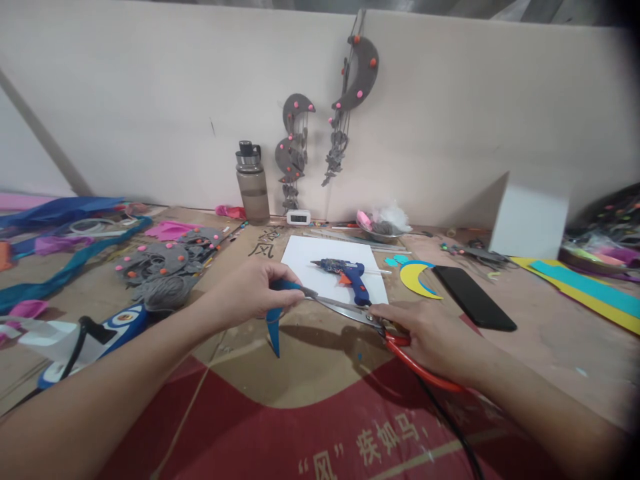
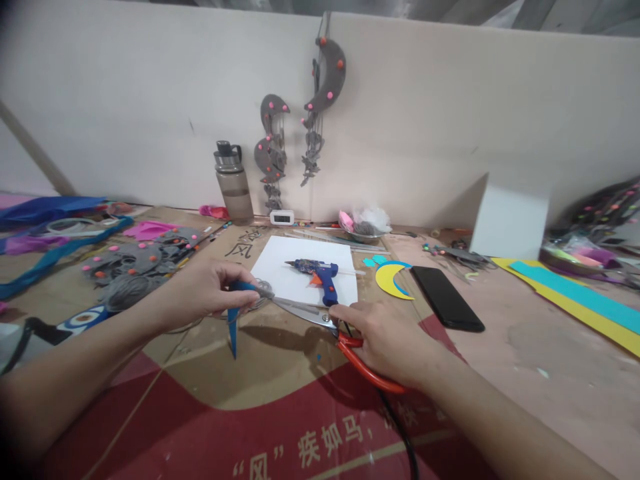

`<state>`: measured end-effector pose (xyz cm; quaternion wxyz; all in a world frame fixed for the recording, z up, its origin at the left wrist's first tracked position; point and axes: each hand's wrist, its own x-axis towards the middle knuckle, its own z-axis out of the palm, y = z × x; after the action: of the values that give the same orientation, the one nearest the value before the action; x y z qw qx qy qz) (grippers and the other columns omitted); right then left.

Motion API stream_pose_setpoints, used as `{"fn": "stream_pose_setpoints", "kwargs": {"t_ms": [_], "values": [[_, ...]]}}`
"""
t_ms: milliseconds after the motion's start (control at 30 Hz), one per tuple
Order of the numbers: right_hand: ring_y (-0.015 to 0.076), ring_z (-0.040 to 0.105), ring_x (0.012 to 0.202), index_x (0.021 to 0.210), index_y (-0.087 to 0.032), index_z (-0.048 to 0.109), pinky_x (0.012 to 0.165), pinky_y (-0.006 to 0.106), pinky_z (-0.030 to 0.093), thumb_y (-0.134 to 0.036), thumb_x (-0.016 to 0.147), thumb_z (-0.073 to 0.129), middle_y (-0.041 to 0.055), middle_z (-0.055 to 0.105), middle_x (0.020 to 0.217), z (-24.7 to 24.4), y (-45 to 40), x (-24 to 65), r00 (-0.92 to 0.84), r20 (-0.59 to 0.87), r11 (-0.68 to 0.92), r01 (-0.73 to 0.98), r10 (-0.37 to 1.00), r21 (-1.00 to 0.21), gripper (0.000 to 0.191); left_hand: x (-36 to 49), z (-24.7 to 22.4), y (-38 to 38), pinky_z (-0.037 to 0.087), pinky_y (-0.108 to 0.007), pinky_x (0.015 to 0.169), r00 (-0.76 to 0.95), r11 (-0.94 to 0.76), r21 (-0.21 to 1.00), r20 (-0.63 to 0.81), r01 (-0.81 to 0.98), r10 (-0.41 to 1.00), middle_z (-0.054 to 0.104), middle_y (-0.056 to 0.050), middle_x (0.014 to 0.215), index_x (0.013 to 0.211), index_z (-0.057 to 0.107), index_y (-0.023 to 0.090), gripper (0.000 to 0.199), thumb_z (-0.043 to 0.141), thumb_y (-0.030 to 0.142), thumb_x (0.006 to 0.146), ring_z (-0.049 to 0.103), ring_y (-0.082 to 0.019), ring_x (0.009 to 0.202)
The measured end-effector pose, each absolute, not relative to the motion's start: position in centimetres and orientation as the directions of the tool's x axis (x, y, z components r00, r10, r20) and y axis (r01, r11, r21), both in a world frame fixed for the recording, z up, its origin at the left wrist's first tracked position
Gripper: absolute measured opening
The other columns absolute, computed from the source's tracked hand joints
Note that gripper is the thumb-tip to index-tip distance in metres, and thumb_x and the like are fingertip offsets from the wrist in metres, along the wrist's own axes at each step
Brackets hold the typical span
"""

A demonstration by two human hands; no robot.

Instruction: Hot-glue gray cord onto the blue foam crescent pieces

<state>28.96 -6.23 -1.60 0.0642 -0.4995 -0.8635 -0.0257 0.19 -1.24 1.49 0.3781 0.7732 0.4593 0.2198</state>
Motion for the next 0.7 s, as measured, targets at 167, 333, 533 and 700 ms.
{"fn": "stream_pose_setpoints", "kwargs": {"t_ms": [167, 333, 533, 700], "values": [[0.0169, 0.058, 0.069, 0.114, -0.028, 0.059, 0.060, 0.025, 0.035, -0.018, 0.076, 0.053, 0.0052, 0.068, 0.083, -1.70, -6.21, 29.04, -0.497, 0.140, 0.503, 0.864, 0.856, -0.008, 0.040, 0.21, 1.38, -1.29, 0.034, -0.017, 0.043, 0.492, -0.330, 0.771, 0.025, 0.545, 0.870, 0.056, 0.002, 0.054, 0.071, 0.065, 0.016, 0.018, 0.059, 0.034, 0.072, 0.044, -0.007, 0.046], [0.0167, 0.055, 0.064, 0.115, -0.027, 0.059, 0.057, 0.025, 0.032, -0.023, 0.077, 0.054, 0.0059, 0.068, 0.078, -1.79, -6.20, 29.16, -0.496, 0.140, 0.498, 0.867, 0.857, 0.018, 0.039, 0.23, 1.43, -1.40, 0.035, -0.017, 0.044, 0.484, -0.339, 0.759, 0.036, 0.556, 0.874, 0.056, 0.003, 0.054, 0.071, 0.065, 0.017, 0.017, 0.058, 0.033, 0.072, 0.045, -0.008, 0.046], [0.0192, 0.059, 0.070, 0.116, -0.029, 0.058, 0.060, 0.027, 0.035, -0.025, 0.079, 0.052, 0.0062, 0.068, 0.082, -1.69, -6.21, 29.17, -0.492, 0.133, 0.493, 0.870, 0.860, 0.028, 0.038, 0.25, 1.58, -1.46, 0.035, -0.017, 0.043, 0.477, -0.318, 0.775, 0.024, 0.546, 0.878, 0.057, 0.003, 0.054, 0.071, 0.065, 0.018, 0.016, 0.059, 0.032, 0.071, 0.046, -0.008, 0.045], [0.0182, 0.059, 0.072, 0.114, -0.027, 0.061, 0.062, 0.026, 0.037, -0.023, 0.077, 0.054, 0.0064, 0.069, 0.083, -1.81, -6.15, 29.33, -0.522, 0.178, 0.529, 0.848, 0.834, 0.009, 0.037, 0.28, 1.56, -1.46, 0.033, -0.018, 0.041, 0.476, -0.319, 0.780, 0.030, 0.539, 0.879, 0.057, 0.003, 0.052, 0.068, 0.065, 0.018, 0.014, 0.060, 0.031, 0.070, 0.046, -0.008, 0.044]]}}
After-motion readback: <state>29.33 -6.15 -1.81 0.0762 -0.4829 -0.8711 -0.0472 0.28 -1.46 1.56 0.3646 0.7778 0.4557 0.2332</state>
